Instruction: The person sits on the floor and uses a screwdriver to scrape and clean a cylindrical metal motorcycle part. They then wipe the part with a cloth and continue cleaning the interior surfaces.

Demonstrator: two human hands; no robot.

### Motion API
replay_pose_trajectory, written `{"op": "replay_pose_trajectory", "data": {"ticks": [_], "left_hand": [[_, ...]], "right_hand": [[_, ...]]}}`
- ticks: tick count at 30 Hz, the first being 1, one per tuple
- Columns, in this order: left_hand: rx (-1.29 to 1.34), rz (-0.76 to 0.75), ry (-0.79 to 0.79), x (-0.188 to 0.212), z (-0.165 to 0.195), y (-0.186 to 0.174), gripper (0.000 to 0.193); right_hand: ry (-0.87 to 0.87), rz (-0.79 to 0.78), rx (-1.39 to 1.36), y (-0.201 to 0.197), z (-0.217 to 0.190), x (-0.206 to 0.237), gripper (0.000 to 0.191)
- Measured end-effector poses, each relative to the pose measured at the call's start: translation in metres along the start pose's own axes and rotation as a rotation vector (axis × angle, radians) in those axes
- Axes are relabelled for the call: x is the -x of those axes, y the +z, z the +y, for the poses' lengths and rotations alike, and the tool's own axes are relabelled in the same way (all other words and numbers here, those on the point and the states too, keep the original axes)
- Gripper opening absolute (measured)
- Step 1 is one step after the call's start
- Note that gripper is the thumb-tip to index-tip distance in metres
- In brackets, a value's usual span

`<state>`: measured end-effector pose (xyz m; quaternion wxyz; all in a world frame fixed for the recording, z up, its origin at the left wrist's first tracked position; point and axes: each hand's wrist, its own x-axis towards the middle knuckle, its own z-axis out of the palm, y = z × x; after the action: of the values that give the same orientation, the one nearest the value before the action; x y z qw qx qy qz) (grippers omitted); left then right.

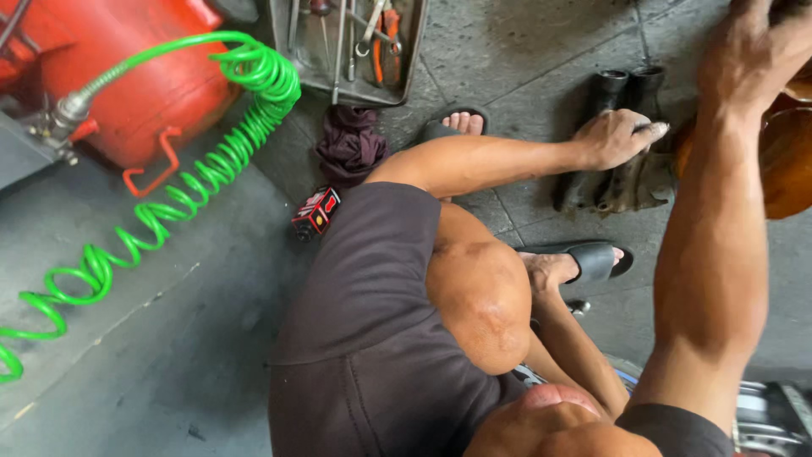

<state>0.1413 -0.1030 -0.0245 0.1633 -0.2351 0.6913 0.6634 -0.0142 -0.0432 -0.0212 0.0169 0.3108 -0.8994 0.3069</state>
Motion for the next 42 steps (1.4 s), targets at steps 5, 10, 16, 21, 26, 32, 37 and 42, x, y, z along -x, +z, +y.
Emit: {"op": "replay_pose_trajectory", "data": {"ticks": [5, 10, 16, 21, 26, 32, 37, 42], "left_hand": [[-0.042, 0.177, 0.072, 0.010, -0.041, -0.030, 0.027], [-0.262, 0.253, -0.065, 0.048, -0.097, -0.064, 0.040], [-0.106, 0.408, 0.035, 0.171, -0.145, -0.174, 0.023], [-0.619, 0.835, 0.051, 0.292, -0.190, -0.244, 0.033], [-0.978, 0.772, -0.148, 0.333, -0.247, -0.275, 0.055], [-0.550, 0.618, -0.019, 0.266, -0.207, -0.237, 0.029], [-0.210, 0.726, 0.536, 0.177, -0.093, -0.171, 0.044], [0.095, 0.497, 0.377, 0.144, -0.055, -0.125, 0.030]], "right_hand": [[0.288, -0.275, -0.382, 0.038, -0.041, 0.050, 0.029], [0.184, -0.307, -0.187, 0.083, -0.076, 0.090, 0.036], [0.048, -0.197, -0.090, 0.048, -0.105, 0.137, 0.043], [0.408, -0.352, -0.426, 0.033, -0.136, 0.172, 0.030], [0.335, -0.409, -0.492, 0.041, -0.182, 0.180, 0.031], [0.855, -0.595, -0.861, 0.048, -0.242, 0.176, 0.045], [0.967, -0.203, -1.682, 0.062, -0.239, 0.194, 0.025], [0.881, -0.003, -1.562, 0.067, -0.207, 0.203, 0.017]]}}
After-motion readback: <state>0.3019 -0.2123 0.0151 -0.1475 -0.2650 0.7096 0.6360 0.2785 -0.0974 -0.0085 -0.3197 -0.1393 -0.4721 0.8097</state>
